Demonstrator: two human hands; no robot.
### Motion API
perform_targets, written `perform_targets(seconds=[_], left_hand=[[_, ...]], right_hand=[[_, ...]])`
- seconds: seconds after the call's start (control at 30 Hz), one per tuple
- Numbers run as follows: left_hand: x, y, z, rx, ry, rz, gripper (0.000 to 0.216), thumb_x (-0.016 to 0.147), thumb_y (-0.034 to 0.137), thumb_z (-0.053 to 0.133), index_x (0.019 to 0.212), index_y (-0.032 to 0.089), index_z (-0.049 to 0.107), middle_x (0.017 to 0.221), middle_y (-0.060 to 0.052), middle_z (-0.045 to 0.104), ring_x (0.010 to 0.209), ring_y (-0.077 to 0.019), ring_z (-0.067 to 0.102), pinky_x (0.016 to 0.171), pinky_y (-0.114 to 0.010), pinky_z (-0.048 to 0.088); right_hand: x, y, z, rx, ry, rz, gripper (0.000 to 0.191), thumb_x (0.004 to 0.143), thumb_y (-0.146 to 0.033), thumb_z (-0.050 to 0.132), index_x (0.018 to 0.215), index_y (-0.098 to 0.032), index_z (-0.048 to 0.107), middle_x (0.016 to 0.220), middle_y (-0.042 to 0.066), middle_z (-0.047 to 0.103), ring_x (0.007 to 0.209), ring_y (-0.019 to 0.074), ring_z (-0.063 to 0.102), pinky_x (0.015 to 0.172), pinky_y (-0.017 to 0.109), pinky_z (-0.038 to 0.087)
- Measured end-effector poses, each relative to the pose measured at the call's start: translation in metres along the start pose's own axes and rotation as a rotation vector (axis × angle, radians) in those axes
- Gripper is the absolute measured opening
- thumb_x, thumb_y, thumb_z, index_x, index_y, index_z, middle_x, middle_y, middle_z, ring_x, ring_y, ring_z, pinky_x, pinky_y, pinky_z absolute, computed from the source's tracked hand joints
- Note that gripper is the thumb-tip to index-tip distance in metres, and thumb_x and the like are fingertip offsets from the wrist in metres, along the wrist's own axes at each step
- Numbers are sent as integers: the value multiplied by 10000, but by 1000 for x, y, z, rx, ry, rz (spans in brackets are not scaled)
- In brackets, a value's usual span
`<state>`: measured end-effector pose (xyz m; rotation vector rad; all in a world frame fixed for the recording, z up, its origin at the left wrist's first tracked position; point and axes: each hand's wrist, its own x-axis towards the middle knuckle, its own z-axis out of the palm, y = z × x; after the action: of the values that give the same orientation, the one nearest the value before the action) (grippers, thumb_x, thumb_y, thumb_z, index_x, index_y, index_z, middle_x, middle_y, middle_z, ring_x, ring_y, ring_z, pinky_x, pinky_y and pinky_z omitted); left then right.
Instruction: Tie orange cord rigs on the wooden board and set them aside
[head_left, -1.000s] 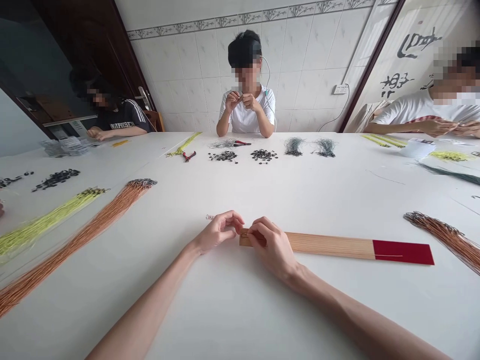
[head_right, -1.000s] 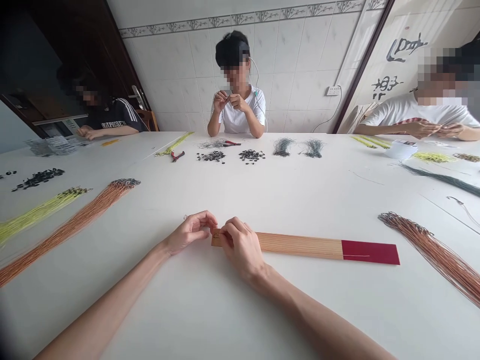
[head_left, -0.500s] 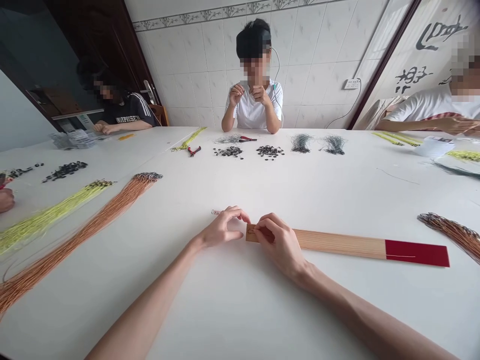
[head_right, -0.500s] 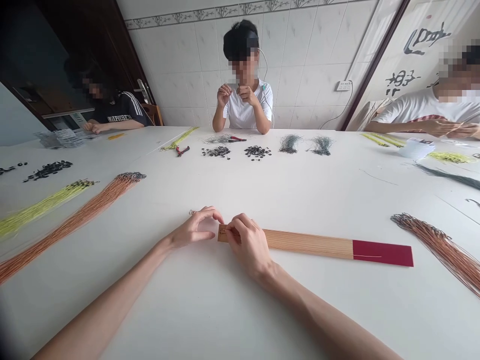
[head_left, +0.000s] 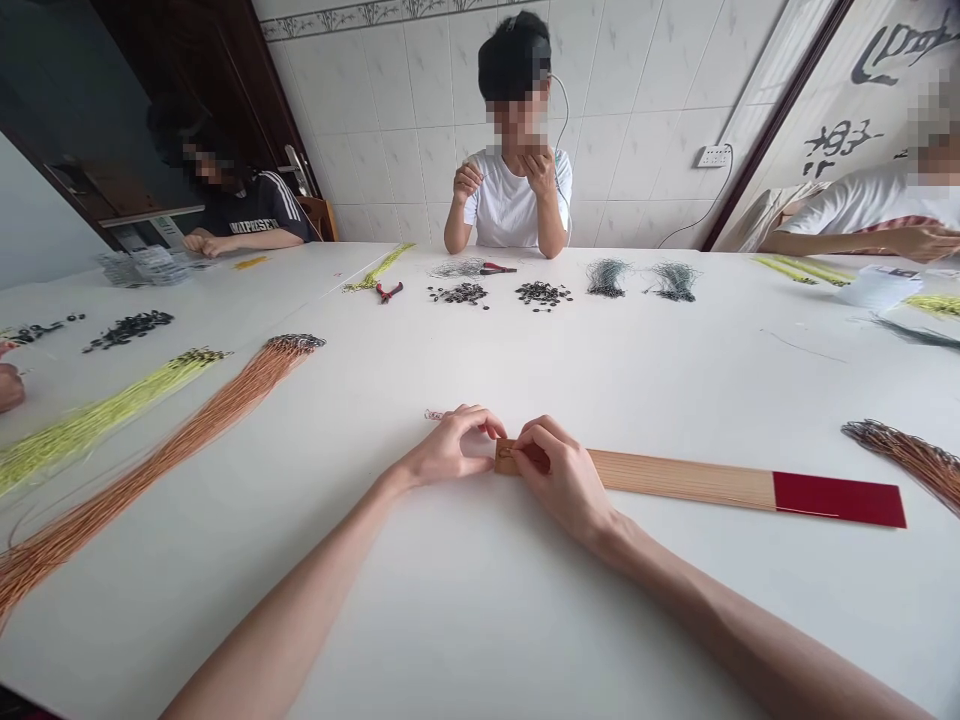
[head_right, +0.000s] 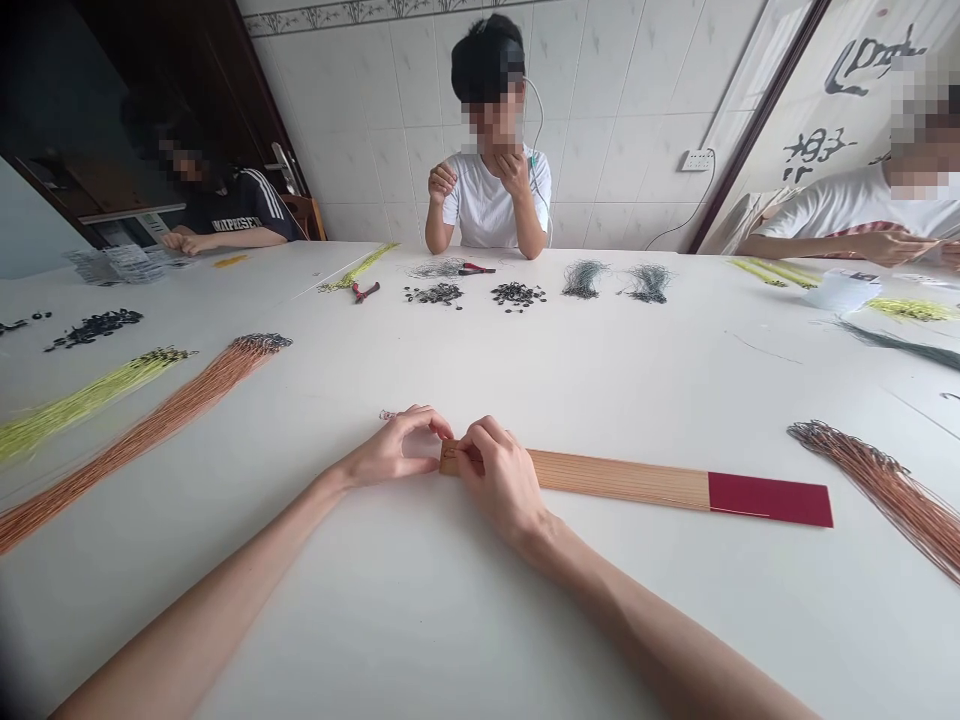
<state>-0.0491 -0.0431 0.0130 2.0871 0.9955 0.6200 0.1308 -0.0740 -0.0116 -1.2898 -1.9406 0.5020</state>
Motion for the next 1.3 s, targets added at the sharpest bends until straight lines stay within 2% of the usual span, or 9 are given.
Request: perform_targets(seconds=[0.5,1.3], left_hand=[[0,1,0,-16,0,-15,104,788,257,518,868,213,567,938,-28,570,983,-204,477,869,-334,375],[0,2,1,27,-5,2,102,775,175,487,856,216,532,911,-19,537,963,-191,469,848,-306,366]], right_hand=[[1,0,-1,-18,9,-27,157,822,-172,422,706,-187,527,785,18,538,587,89,454,534,220,358],[2,-3,-1,-32,-8,17,161,802,-149,426,654,-187,478,770,3,522,565,81,426,509,215,330]])
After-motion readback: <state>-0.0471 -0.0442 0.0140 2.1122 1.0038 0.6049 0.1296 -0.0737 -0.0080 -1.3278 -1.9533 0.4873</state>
